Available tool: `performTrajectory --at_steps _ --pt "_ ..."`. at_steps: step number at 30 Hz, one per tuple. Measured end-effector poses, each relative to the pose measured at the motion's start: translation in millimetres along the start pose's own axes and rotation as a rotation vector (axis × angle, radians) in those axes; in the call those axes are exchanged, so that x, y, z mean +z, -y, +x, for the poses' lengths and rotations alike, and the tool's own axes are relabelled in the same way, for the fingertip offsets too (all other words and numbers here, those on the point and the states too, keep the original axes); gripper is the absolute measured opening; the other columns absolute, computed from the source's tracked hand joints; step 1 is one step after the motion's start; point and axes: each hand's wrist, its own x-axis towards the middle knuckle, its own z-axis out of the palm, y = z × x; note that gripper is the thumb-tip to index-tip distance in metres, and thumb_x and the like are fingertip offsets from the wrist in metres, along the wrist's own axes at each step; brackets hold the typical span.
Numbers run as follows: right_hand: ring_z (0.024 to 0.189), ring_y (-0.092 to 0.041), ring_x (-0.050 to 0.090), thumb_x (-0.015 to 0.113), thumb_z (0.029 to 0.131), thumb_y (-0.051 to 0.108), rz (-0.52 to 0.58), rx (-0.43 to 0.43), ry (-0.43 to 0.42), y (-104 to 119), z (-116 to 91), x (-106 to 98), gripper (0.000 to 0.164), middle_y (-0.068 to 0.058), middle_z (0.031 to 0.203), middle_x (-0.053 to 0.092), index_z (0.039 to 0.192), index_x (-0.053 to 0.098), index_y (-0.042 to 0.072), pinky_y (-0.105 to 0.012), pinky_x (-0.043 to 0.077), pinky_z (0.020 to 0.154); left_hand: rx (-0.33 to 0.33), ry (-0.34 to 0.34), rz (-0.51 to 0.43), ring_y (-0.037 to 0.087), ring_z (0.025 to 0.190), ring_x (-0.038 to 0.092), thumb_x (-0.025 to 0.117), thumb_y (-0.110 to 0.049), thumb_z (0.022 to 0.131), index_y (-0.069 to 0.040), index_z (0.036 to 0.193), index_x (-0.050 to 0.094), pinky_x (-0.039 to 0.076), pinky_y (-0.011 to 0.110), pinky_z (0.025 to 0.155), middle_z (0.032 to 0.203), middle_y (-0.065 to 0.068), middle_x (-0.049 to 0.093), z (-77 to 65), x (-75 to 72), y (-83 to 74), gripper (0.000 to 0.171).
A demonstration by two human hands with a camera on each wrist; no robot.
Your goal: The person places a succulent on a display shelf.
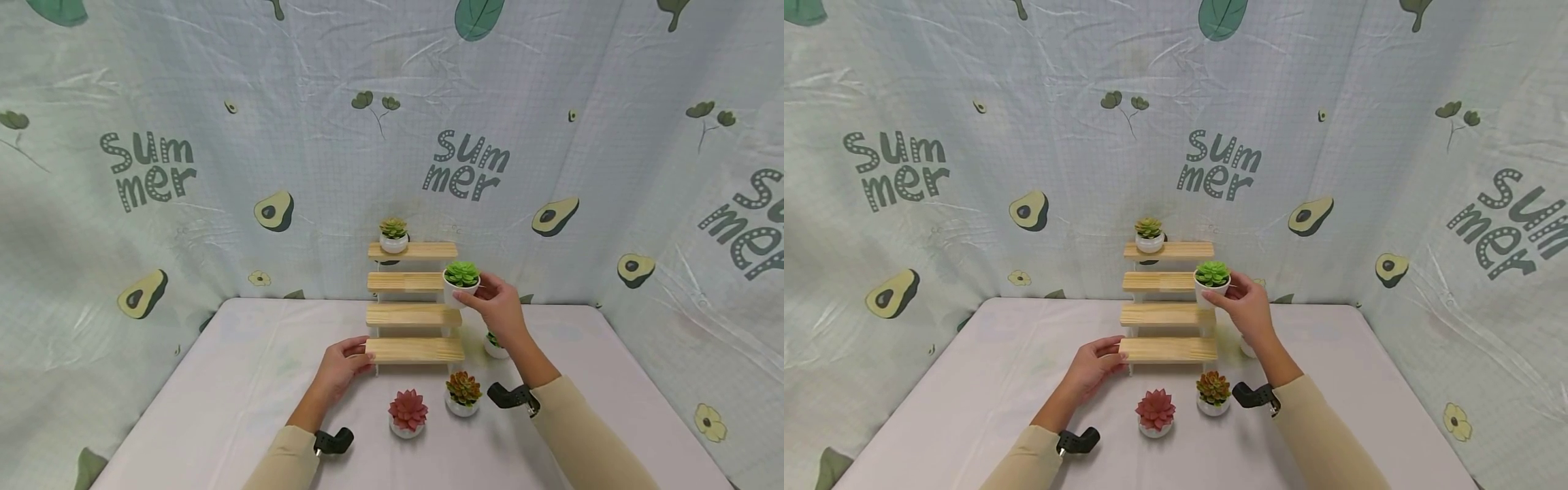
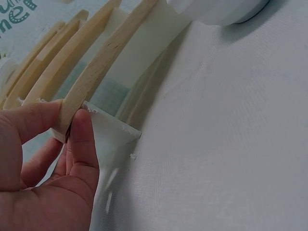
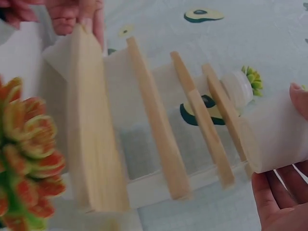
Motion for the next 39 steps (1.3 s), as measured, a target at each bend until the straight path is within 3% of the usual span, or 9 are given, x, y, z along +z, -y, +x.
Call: performTrajectory --at_steps 7,20,29,39 --pt "0.112 -0.020 0.063 0.087 0.081 0.044 0.016 0.004 -0.017 12 23 6 0.078 -0.010 0.132 0.066 0.147 0.057 0.016 -0.016 0.055 0.084 0.010 0.001 -0.015 0.017 0.091 0.069 0.068 0.005 0.093 0.008 0.138 0.057 0.064 0.031 0.079 0.121 0.026 0.066 -0.1 0.1 -0.1 0.046" --pt "0.114 -0.021 0.061 0.087 0.083 0.034 0.062 -0.050 -0.029 27 62 15 0.072 -0.013 0.134 0.065 0.145 0.058 0.011 -0.015 0.054 0.083 -0.022 -0.004 0.008 0.017 0.093 0.069 0.069 0.003 0.094 0.006 0.139 0.057 0.064 0.032 0.082 0.122 0.024 0.066 3.3 0.7 1.3 0.047" --pt "0.123 -0.027 0.061 0.088 0.081 0.035 0.063 -0.043 -0.031 37 83 23 0.075 -0.014 0.135 0.065 0.145 0.057 0.011 -0.039 0.055 0.101 -0.026 -0.004 0.013 0.017 0.092 0.069 0.069 0.003 0.094 0.006 0.139 0.057 0.064 0.032 0.082 0.119 0.021 0.066 4.2 0.0 3.0 0.047" --pt "0.112 -0.024 0.062 0.088 0.082 0.027 0.057 -0.045 -0.038 37 100 30 0.065 -0.016 0.130 0.066 0.139 0.062 0.007 -0.019 0.053 0.079 -0.013 0.000 -0.011 0.017 0.091 0.069 0.069 0.005 0.093 0.007 0.138 0.057 0.064 0.031 0.081 0.118 0.021 0.067 3.4 -0.8 2.1 0.047"
